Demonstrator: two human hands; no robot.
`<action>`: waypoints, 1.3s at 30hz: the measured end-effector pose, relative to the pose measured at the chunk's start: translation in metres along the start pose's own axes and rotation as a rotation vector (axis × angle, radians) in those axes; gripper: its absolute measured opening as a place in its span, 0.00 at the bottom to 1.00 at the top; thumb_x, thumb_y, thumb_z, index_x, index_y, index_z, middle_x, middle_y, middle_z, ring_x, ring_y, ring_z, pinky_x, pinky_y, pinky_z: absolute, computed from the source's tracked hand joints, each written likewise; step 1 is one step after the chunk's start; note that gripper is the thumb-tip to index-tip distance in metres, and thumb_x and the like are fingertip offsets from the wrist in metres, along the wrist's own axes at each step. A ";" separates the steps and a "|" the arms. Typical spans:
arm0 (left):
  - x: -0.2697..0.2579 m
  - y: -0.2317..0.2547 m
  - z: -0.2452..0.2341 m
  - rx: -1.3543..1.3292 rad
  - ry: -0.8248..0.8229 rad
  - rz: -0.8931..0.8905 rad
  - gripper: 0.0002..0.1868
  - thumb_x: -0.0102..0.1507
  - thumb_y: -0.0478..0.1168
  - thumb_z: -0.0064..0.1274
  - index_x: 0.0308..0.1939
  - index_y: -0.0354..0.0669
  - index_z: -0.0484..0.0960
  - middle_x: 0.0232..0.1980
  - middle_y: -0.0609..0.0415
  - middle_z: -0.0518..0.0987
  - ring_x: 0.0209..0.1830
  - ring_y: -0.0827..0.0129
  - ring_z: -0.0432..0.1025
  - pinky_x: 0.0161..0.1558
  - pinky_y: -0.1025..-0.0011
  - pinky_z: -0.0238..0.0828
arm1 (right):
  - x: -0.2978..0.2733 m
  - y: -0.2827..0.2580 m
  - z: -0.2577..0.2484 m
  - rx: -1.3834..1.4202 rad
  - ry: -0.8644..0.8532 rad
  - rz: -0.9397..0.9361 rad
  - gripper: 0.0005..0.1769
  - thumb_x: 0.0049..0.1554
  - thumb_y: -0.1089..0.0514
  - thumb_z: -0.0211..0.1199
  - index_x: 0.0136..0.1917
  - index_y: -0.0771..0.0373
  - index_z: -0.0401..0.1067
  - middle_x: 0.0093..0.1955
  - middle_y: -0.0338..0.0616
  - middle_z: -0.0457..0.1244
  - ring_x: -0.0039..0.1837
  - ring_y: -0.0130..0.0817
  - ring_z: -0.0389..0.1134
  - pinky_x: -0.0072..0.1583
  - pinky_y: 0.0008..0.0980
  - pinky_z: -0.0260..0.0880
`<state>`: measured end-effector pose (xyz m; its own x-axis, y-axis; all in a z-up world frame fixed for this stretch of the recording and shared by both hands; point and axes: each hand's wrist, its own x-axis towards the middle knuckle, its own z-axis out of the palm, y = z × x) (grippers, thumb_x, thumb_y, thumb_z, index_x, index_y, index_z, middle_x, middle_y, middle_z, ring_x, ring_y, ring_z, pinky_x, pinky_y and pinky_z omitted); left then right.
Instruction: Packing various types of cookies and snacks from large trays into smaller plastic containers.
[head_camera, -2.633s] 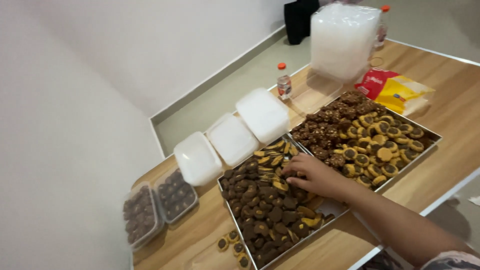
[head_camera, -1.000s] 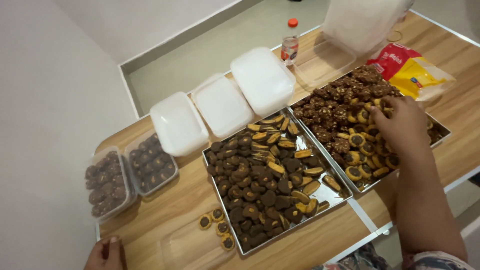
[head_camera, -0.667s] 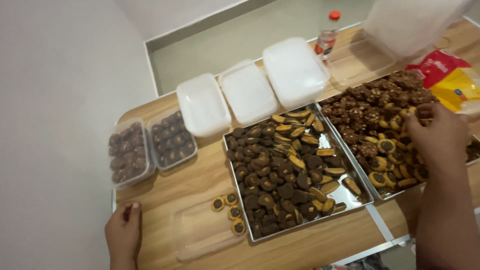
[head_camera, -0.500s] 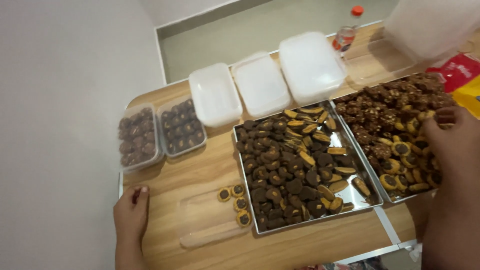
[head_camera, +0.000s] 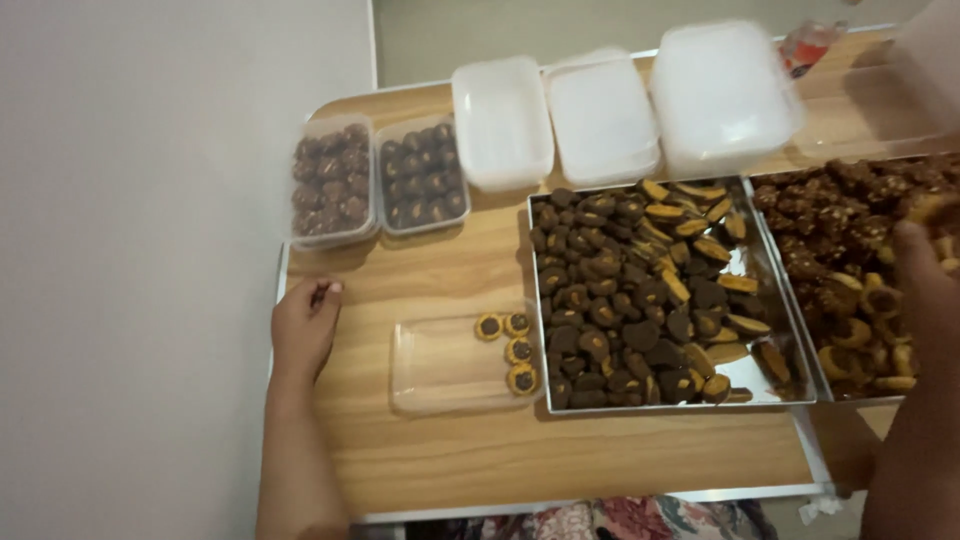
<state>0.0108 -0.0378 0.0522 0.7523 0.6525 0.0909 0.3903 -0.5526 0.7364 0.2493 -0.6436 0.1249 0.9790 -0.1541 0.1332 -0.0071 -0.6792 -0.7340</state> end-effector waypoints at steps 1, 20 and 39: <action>-0.001 -0.002 0.001 0.003 -0.002 -0.009 0.15 0.69 0.46 0.54 0.51 0.40 0.87 0.42 0.40 0.83 0.46 0.44 0.77 0.49 0.52 0.71 | 0.004 -0.006 0.003 -0.003 -0.009 0.002 0.30 0.89 0.53 0.52 0.81 0.85 0.45 0.71 0.92 0.44 0.70 0.91 0.52 0.59 0.92 0.52; 0.006 -0.023 0.003 -0.074 0.006 0.042 0.12 0.69 0.45 0.53 0.48 0.43 0.88 0.36 0.49 0.82 0.35 0.62 0.74 0.41 0.63 0.70 | -0.126 -0.162 0.200 -0.282 -0.754 -1.475 0.20 0.51 0.46 0.71 0.55 0.53 0.74 0.54 0.37 0.67 0.60 0.41 0.63 0.53 0.40 0.62; 0.004 -0.011 0.000 -0.044 -0.017 0.020 0.12 0.68 0.44 0.54 0.48 0.45 0.88 0.38 0.48 0.82 0.37 0.59 0.75 0.42 0.62 0.72 | -0.134 -0.151 0.246 -0.589 -0.750 -1.534 0.18 0.51 0.46 0.70 0.51 0.53 0.73 0.54 0.38 0.61 0.57 0.39 0.58 0.53 0.36 0.60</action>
<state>0.0098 -0.0293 0.0447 0.7688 0.6325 0.0944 0.3517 -0.5415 0.7636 0.1697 -0.3437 0.0545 0.0561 0.9981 -0.0263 0.9961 -0.0542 0.0691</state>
